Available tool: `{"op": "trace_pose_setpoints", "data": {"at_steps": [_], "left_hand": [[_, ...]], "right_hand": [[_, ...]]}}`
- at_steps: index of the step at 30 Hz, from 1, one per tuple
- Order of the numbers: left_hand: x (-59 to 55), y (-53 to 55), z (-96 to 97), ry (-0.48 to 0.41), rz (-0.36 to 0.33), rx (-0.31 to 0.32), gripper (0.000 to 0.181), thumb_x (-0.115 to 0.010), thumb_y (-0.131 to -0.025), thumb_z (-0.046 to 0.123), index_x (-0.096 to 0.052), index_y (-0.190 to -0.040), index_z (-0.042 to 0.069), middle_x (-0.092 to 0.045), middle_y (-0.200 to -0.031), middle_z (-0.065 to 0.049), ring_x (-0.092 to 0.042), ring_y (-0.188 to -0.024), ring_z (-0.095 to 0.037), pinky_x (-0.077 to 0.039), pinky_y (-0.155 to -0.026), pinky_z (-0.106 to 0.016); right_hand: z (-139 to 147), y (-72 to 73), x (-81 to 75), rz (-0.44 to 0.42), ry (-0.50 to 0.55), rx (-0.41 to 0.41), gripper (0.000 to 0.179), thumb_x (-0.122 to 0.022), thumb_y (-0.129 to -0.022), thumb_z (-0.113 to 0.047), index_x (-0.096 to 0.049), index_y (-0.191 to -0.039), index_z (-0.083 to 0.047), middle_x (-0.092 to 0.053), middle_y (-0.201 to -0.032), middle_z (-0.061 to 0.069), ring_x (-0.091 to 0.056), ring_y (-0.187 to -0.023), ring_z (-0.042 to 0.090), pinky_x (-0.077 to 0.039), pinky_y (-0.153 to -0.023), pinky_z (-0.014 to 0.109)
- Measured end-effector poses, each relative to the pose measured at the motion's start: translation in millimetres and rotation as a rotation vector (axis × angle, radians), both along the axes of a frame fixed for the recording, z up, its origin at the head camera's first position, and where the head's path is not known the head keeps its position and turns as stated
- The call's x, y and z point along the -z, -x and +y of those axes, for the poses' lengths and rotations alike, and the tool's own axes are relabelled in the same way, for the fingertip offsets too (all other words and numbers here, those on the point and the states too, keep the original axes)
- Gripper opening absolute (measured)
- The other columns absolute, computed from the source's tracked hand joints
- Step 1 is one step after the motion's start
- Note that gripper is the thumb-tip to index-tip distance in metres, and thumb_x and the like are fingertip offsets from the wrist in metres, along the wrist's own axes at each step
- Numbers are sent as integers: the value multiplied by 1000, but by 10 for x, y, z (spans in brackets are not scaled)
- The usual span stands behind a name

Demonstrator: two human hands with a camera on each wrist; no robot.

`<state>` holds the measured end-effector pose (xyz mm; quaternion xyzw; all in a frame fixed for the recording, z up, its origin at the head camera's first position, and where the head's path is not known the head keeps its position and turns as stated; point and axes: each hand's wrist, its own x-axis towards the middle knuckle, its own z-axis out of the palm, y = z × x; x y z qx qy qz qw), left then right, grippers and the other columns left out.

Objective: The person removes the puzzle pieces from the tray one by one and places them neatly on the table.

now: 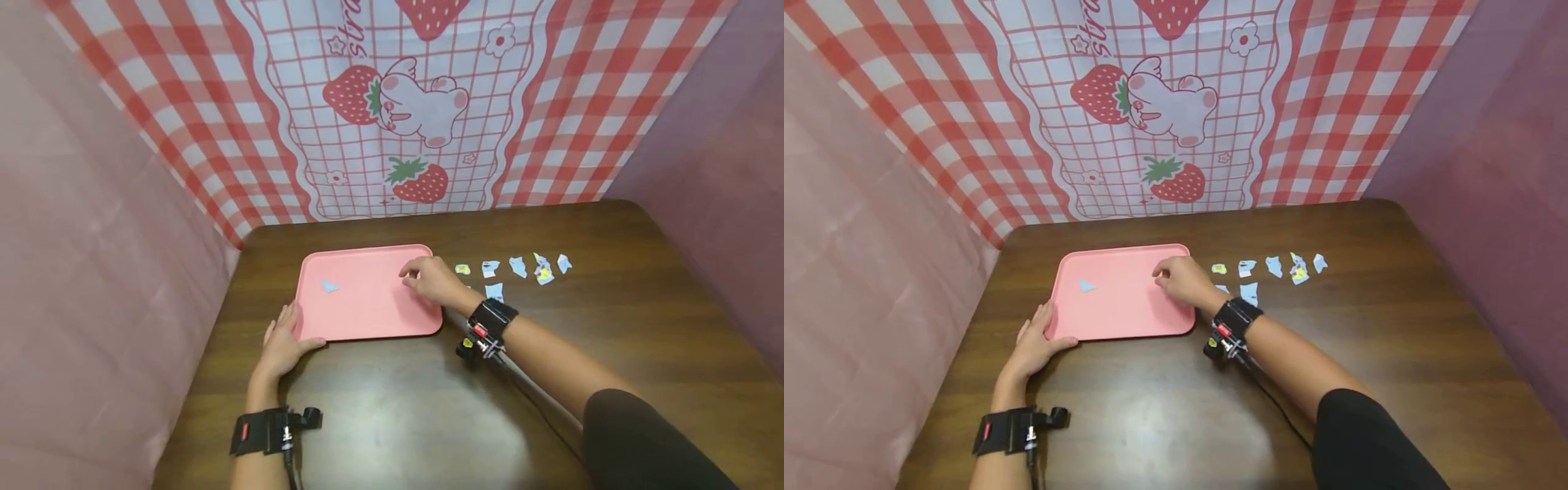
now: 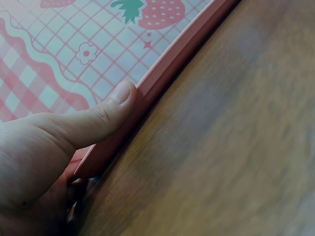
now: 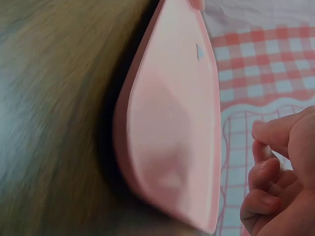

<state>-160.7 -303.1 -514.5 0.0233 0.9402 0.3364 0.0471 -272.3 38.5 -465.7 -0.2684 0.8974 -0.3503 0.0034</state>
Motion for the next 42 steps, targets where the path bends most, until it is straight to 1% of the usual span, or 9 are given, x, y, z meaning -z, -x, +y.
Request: {"op": "trace_pose_setpoints", "data": {"at_steps": [8,12,17,23,27,31,33,38,42], "left_hand": [[-38,-24,-36,-7,7,-20,114,-81,-82,46,-15,-157,-7,-16,-163,-26,-7,-153,-39,-1,-119,-57],[-38,-45,-72,-24,-3,-23,112,-81,-83,43,-15,-157,-8,-15,-163,-27,-6,-153,-39,0,-119,-57],[6,-55,-96,-37,-13,-35,110,-81,-83,41,-16,-157,-7,-16,-163,-26,-6,-153,-38,0,-120,-56],[42,-50,-57,-57,-14,-35,111,-82,-83,42,-16,-158,-5,-18,-164,-24,-7,-154,-36,1,-120,-54],[35,-55,-52,-43,-15,-34,111,-82,-82,43,-17,-158,-5,-18,-163,-24,-8,-154,-36,0,-120,-54],[6,-57,-59,-31,-3,-24,111,-82,-82,43,-18,-157,-7,-18,-163,-25,-9,-153,-37,-1,-120,-55],[-3,-52,-65,-30,8,-22,110,-82,-81,42,-19,-157,-7,-19,-163,-26,-9,-153,-38,-1,-120,-55],[-8,-29,-68,-35,6,-28,110,-83,-81,41,-19,-157,-6,-18,-163,-24,-9,-153,-36,0,-120,-54],[-10,16,-48,-39,15,-13,110,-83,-81,42,-20,-157,-6,-18,-163,-25,-9,-153,-38,-1,-120,-56]], "right_hand": [[-400,90,-1,39,-52,-63,12,-69,-88,-8,-78,-95,-5,-67,-77,-1,-57,-74,14,-48,-71,30],[-613,124,24,18,-98,-74,13,-69,-90,-9,-79,-97,-6,-68,-80,-1,-58,-77,14,-48,-74,31],[-840,129,79,-37,-131,-114,20,-66,-94,-11,-76,-110,-6,-71,-94,5,-62,-88,17,-50,-82,34],[-1024,89,193,-67,-203,-166,30,-59,-99,-10,-70,-126,-6,-63,-109,10,-57,-100,19,-49,-88,33],[-1137,77,282,-79,-235,-147,38,-59,-99,-13,-64,-136,-8,-59,-115,12,-55,-102,20,-49,-89,32],[-1240,91,353,-53,-286,-98,52,-65,-97,-20,-54,-147,-9,-57,-121,13,-56,-104,20,-50,-88,33],[-1289,102,376,-27,-298,-65,47,-66,-96,-26,-60,-139,-7,-58,-118,12,-57,-103,20,-51,-87,34],[-1379,111,373,-2,-248,31,30,-66,-94,-33,-75,-107,-7,-62,-103,9,-59,-95,21,-53,-80,39],[-1401,125,371,-10,-220,97,26,-69,-94,-33,-77,-103,-10,-62,-95,5,-59,-86,19,-52,-74,37]]}}
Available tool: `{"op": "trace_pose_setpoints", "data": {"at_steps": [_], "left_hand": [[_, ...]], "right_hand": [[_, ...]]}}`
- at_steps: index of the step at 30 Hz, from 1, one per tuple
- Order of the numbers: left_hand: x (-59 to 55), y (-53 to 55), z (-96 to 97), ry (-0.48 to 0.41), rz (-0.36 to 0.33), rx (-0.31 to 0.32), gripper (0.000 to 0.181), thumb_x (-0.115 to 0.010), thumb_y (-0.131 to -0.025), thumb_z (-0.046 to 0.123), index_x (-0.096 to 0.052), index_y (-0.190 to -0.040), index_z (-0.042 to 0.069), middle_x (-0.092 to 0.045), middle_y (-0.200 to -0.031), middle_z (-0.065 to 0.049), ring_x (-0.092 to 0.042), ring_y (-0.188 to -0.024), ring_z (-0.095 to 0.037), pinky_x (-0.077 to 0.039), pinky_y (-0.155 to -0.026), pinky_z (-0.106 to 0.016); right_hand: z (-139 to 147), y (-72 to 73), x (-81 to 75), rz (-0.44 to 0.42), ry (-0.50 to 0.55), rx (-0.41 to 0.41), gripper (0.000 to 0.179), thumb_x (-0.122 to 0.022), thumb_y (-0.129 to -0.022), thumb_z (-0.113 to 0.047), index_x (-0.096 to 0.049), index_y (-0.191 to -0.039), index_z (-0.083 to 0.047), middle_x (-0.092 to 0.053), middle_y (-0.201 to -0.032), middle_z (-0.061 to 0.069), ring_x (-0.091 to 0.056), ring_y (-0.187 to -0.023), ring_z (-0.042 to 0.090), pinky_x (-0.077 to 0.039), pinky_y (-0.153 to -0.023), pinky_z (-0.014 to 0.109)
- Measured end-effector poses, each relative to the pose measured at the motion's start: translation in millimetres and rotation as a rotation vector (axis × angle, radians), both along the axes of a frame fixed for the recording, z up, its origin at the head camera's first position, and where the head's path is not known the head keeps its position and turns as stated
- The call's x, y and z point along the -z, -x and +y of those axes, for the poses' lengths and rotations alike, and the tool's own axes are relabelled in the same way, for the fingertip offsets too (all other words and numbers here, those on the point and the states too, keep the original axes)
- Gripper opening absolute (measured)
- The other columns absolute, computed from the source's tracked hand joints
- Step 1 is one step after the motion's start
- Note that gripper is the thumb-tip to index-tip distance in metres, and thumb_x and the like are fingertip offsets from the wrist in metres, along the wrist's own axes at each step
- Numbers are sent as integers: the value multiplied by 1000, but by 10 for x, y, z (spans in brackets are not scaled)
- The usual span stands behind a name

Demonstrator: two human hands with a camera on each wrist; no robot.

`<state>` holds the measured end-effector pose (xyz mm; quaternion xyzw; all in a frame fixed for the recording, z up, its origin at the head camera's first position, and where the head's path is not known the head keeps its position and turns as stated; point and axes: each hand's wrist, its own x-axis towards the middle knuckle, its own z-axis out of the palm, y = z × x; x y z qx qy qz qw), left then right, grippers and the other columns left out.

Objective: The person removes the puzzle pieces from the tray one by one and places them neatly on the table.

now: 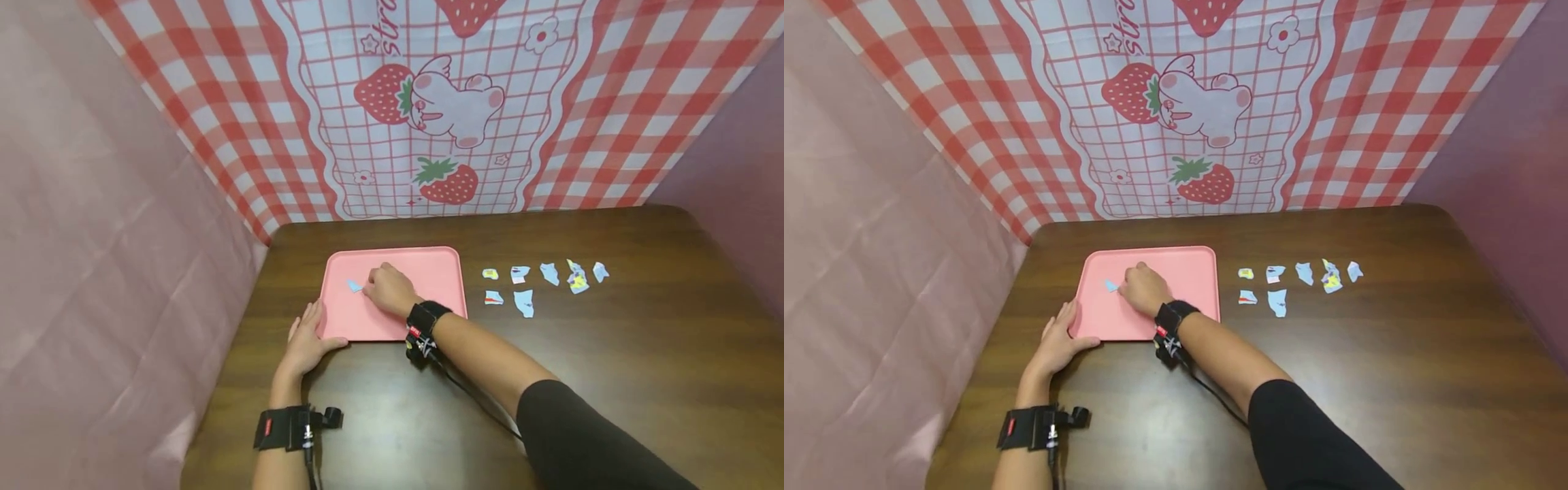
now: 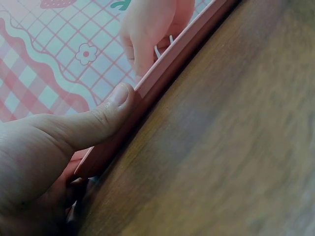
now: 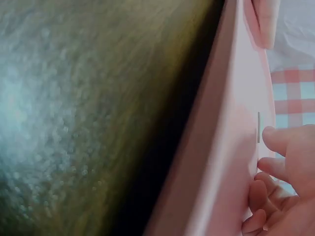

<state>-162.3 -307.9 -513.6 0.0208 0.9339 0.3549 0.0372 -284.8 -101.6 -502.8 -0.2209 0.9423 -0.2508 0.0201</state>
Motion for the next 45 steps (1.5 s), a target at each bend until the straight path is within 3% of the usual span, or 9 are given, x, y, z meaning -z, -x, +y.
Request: {"op": "trace_pose_setpoints", "data": {"at_steps": [8,17,22,28,34,36,41,45], "left_hand": [[-19,38,109,-5,-5,32,110,-83,-81,42,-20,-157,-6,-18,-164,-24,-8,-153,-36,-1,-120,-56],[48,25,222,-22,6,60,110,-84,-80,42,-22,-157,-6,-19,-163,-24,-10,-153,-37,-1,-120,-56],[52,5,231,-21,18,56,110,-84,-79,41,-21,-156,-7,-20,-162,-26,-11,-153,-39,-2,-119,-57],[55,-9,202,-19,23,48,112,-83,-80,43,-19,-157,-6,-19,-163,-25,-9,-153,-38,-1,-120,-56],[48,-17,148,-23,14,37,113,-82,-81,45,-17,-158,-6,-18,-164,-24,-7,-154,-37,1,-120,-56],[43,-18,120,-21,6,30,113,-82,-81,45,-16,-158,-6,-17,-164,-24,-6,-154,-36,2,-120,-56],[20,-14,60,3,-5,20,112,-81,-83,44,-15,-158,-6,-16,-163,-25,-6,-154,-37,1,-120,-56],[23,3,38,7,-14,20,113,-81,-83,44,-14,-158,-6,-15,-164,-26,-6,-154,-37,1,-120,-56]], "right_hand": [[70,-13,13,-28,30,22,31,-71,-93,-39,-75,-100,-9,-59,-93,5,-59,-80,19,-51,-71,38],[37,-80,112,-27,12,56,32,-70,-93,-41,-73,-93,-10,-58,-90,5,-57,-78,20,-51,-67,38],[-25,-117,59,4,-22,91,27,-68,-94,-34,-71,-93,-7,-59,-90,9,-62,-76,25,-54,-65,42],[-41,-152,-32,-32,-45,103,14,-67,-89,-21,-69,-87,-7,-59,-87,8,-61,-73,23,-53,-61,41],[56,-145,-71,-96,67,73,26,-69,-93,-28,-63,-72,-12,-61,-72,2,-58,-66,19,-49,-58,36],[113,-145,-76,-120,118,61,26,-68,-95,-30,-67,-76,-12,-66,-75,2,-62,-69,19,-51,-62,35],[321,-148,-93,-164,184,57,17,-66,-91,-17,-76,-100,-6,-74,-97,4,-67,-87,21,-54,-77,34],[556,-137,-116,-173,211,69,19,-64,-84,-8,-77,-97,-5,-74,-94,4,-64,-82,20,-52,-74,32]]}}
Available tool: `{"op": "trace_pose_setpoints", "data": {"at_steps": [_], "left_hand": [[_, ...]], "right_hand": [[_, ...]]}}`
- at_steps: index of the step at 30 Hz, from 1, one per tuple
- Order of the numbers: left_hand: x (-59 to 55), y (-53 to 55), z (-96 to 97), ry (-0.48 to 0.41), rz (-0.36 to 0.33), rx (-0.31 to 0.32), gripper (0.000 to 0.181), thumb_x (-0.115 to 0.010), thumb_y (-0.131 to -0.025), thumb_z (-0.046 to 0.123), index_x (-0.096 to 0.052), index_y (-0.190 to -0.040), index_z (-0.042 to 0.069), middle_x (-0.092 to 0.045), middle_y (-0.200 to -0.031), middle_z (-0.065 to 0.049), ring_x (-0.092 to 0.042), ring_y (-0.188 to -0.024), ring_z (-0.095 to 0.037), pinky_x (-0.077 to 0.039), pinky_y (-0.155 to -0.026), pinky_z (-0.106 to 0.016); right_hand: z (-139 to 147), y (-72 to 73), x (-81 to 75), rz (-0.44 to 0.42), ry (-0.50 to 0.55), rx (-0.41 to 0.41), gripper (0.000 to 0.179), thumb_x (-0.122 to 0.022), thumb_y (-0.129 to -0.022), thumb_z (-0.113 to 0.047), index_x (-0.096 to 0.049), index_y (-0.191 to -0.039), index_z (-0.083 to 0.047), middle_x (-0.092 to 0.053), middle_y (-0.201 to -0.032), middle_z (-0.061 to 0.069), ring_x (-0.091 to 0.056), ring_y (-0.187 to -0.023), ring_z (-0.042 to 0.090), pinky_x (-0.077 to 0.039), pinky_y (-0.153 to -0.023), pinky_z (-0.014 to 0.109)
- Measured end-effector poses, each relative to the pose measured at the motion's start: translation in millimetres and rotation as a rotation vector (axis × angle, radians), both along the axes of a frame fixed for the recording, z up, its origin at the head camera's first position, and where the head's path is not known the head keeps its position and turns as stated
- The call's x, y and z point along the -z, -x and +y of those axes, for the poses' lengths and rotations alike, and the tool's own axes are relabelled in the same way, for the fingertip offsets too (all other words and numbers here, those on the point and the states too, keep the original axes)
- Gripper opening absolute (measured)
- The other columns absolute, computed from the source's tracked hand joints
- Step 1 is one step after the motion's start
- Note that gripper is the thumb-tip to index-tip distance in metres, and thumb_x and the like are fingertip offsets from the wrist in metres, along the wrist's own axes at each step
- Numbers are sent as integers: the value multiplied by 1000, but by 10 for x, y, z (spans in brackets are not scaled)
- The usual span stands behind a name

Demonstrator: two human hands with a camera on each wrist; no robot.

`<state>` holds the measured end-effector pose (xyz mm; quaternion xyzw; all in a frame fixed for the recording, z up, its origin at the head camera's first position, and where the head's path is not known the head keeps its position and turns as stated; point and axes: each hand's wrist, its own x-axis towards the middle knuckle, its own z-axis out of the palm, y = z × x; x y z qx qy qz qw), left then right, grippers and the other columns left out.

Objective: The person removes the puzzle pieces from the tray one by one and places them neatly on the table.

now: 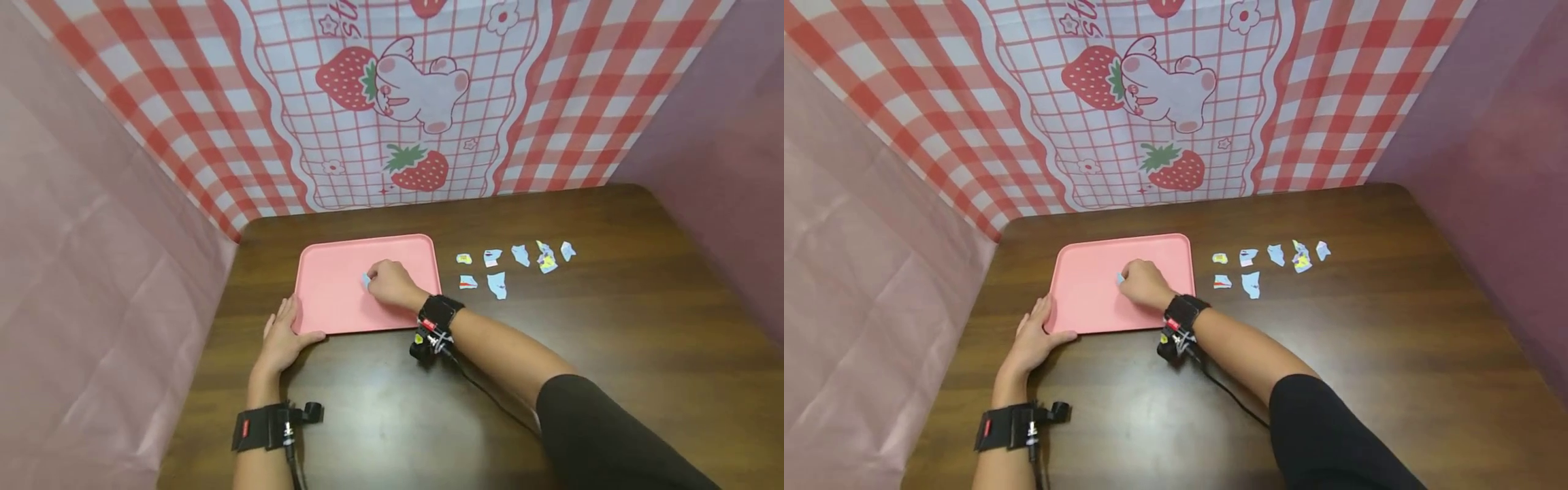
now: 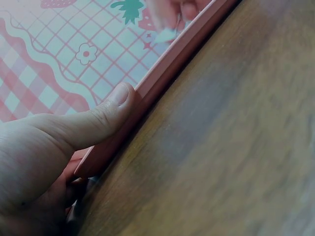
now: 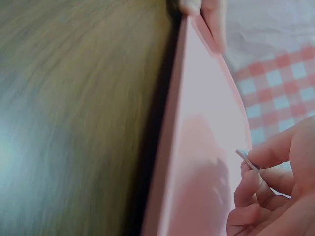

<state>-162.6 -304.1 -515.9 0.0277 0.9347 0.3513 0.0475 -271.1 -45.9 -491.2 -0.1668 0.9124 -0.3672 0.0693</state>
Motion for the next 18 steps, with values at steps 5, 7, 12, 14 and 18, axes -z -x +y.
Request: {"op": "trace_pose_setpoints", "data": {"at_steps": [5,7,12,14,18], "left_hand": [[15,17,-30,0,4,-6,113,-82,-82,42,-13,-158,-6,-15,-163,-26,-6,-154,-37,1,-120,-56],[22,28,-25,2,5,0,113,-82,-83,43,-13,-158,-6,-15,-163,-26,-6,-153,-37,1,-120,-56],[8,40,3,1,11,1,113,-82,-83,43,-14,-157,-7,-16,-163,-27,-6,-153,-38,1,-120,-56],[-4,32,8,1,5,2,113,-82,-82,43,-14,-157,-7,-16,-163,-27,-6,-153,-38,0,-120,-56],[-26,19,-32,2,2,-4,113,-81,-83,43,-13,-157,-7,-15,-163,-27,-6,-153,-38,1,-119,-56]], "right_hand": [[289,45,-90,40,50,19,11,-63,-83,-9,-74,-83,-7,-68,-79,1,-57,-71,16,-47,-67,29],[422,60,-132,61,65,31,11,-63,-83,-9,-73,-80,-7,-66,-75,0,-55,-68,16,-45,-64,29],[775,54,-211,98,64,54,14,-60,-81,-10,-74,-82,-6,-66,-74,1,-56,-67,17,-45,-62,29],[914,35,-226,95,53,70,16,-60,-80,-11,-75,-85,-6,-67,-75,1,-58,-68,18,-45,-61,30],[1129,8,-248,84,55,112,15,-62,-83,-12,-74,-87,-6,-66,-74,1,-57,-68,18,-44,-61,30]]}}
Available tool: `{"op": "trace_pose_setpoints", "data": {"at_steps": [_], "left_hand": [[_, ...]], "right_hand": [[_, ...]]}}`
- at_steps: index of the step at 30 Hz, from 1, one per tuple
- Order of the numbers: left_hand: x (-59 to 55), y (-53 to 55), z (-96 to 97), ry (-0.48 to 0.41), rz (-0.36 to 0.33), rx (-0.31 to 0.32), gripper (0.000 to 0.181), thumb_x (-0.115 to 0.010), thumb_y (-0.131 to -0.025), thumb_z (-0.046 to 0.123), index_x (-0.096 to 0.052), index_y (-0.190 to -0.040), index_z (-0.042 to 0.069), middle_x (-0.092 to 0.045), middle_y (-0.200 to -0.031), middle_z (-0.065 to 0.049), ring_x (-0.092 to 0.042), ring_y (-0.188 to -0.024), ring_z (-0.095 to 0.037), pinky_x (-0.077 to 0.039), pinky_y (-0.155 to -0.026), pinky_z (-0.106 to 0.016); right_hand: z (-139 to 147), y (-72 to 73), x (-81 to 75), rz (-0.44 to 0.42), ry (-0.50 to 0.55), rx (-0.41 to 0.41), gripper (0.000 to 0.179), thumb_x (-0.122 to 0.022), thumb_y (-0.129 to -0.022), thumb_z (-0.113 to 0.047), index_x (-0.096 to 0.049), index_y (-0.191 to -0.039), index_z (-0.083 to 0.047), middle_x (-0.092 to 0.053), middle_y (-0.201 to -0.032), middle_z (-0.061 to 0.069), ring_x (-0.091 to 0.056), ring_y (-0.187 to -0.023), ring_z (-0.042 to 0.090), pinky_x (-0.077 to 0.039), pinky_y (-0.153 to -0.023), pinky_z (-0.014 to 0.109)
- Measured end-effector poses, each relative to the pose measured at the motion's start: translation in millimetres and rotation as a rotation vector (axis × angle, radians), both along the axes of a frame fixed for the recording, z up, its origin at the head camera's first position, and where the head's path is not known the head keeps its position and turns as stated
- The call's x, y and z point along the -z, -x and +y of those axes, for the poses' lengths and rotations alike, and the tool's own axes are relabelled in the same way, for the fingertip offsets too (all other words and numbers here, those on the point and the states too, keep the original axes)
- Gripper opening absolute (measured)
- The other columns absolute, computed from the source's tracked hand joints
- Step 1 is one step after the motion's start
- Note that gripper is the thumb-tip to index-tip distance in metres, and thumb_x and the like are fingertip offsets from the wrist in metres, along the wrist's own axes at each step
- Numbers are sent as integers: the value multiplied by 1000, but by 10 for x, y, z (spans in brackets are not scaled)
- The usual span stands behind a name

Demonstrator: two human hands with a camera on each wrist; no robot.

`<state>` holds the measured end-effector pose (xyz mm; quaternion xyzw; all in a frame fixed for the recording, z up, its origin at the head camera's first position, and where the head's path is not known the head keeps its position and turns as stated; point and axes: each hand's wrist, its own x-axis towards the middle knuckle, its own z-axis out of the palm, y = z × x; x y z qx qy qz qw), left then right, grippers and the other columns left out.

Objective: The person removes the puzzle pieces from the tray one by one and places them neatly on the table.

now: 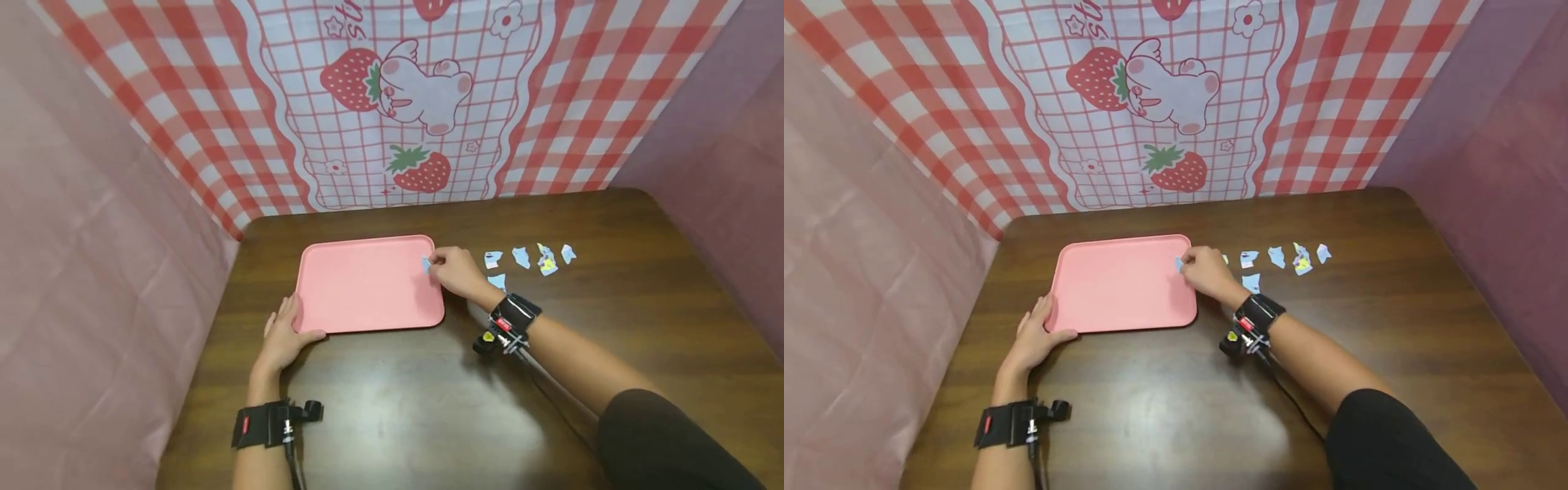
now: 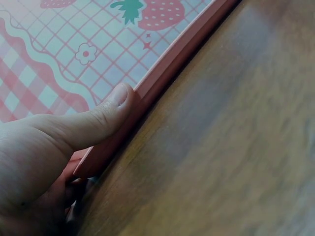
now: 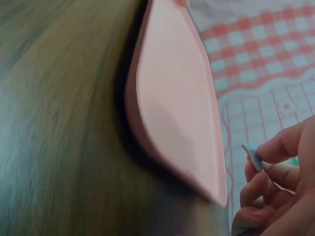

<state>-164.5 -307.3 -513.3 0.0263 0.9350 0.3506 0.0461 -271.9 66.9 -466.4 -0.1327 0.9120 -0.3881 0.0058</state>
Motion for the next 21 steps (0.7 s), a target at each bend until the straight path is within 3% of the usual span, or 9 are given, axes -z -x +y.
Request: {"op": "trace_pose_setpoints", "data": {"at_steps": [8,11,21], "left_hand": [[6,-14,-28,2,-14,-8,115,-81,-83,47,-12,-158,-5,-14,-164,-25,-4,-154,-37,2,-119,-56],[28,-17,2,-2,-19,-6,115,-80,-82,48,-12,-158,-5,-14,-164,-25,-4,-154,-37,2,-120,-56],[30,-29,55,9,-9,-5,114,-80,-83,47,-13,-157,-7,-15,-163,-27,-6,-153,-38,1,-119,-56]], "right_hand": [[333,-26,-37,-7,29,99,18,-61,-83,-13,-75,-91,-6,-69,-79,5,-61,-67,20,-49,-62,32],[499,-51,-40,-2,20,132,18,-62,-82,-12,-75,-92,-6,-70,-84,7,-60,-75,23,-45,-67,34],[1076,-97,36,-8,23,206,18,-61,-89,-13,-74,-94,-2,-70,-87,11,-59,-77,25,-44,-67,34]]}}
